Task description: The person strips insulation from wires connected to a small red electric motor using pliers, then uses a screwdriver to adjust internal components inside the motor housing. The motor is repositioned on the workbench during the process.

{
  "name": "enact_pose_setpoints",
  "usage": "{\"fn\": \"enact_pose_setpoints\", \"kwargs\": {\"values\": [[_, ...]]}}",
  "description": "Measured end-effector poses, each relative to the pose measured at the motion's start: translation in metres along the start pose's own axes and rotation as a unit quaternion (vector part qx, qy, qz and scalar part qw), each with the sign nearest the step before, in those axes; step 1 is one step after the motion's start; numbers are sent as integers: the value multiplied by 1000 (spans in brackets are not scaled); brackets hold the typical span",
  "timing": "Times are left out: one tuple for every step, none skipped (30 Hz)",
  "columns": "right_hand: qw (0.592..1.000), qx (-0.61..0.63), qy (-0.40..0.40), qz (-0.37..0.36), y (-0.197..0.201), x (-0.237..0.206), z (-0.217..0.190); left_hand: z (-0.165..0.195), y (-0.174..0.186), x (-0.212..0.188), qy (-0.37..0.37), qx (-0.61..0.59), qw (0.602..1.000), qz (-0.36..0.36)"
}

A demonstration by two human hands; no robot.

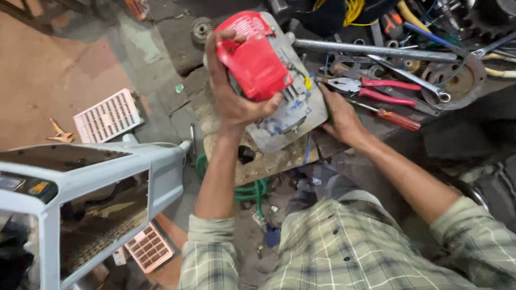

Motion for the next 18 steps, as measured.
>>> {"fn": "enact_pose_setpoints", "kwargs": {"values": [[1000,-1,20,-3,0,2,-5,-1,1,1,20,1,1000,-2],[999,-3,39,-3,1,1,-11,-1,4,3,39,0,999,-5],[998,-9,63,-1,4,-2,-15,-1,6,8,51,-1,999,-6],[998,-14,54,2,9,-4,-16,0,11,15,58,-26,998,2],[999,-18,36,-3,14,-13,-16,0,17,19,77,-54,995,9],[1000,-19,16,-9,19,-22,-19,1,25,22,97,-68,993,17],[999,-20,27,-6,27,-30,-29,2,33,25,117,-83,989,26],[999,-22,43,-2,36,-39,-42,3,42,29,131,-86,987,38],[998,-20,54,0,43,-49,-57,4,52,30,150,-88,984,48],[997,-7,76,6,51,-60,-76,3,58,29,181,-74,979,48],[995,3,100,12,59,-70,-95,2,63,27,209,-63,975,50],[991,13,129,18,66,-78,-116,1,69,25,232,-51,970,54],[994,32,105,18,71,-84,-126,-2,72,21,261,-62,961,64],[995,52,81,15,76,-90,-135,-7,74,17,290,-73,951,76],[995,77,60,14,77,-94,-143,-12,78,11,317,-79,941,86],[993,101,60,0,76,-100,-155,-15,77,4,332,-94,934,87],[991,118,62,-8,76,-105,-165,-18,73,-3,342,-115,929,86],[989,132,70,-9,75,-108,-173,-24,70,-5,343,-138,926,81]]}}
Point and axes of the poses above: each hand's wrist, its own x-axis towards the middle knuckle, its own y-axis out of the back of the hand, z = x × y, the point moved 10 cm from there along x, towards the middle knuckle
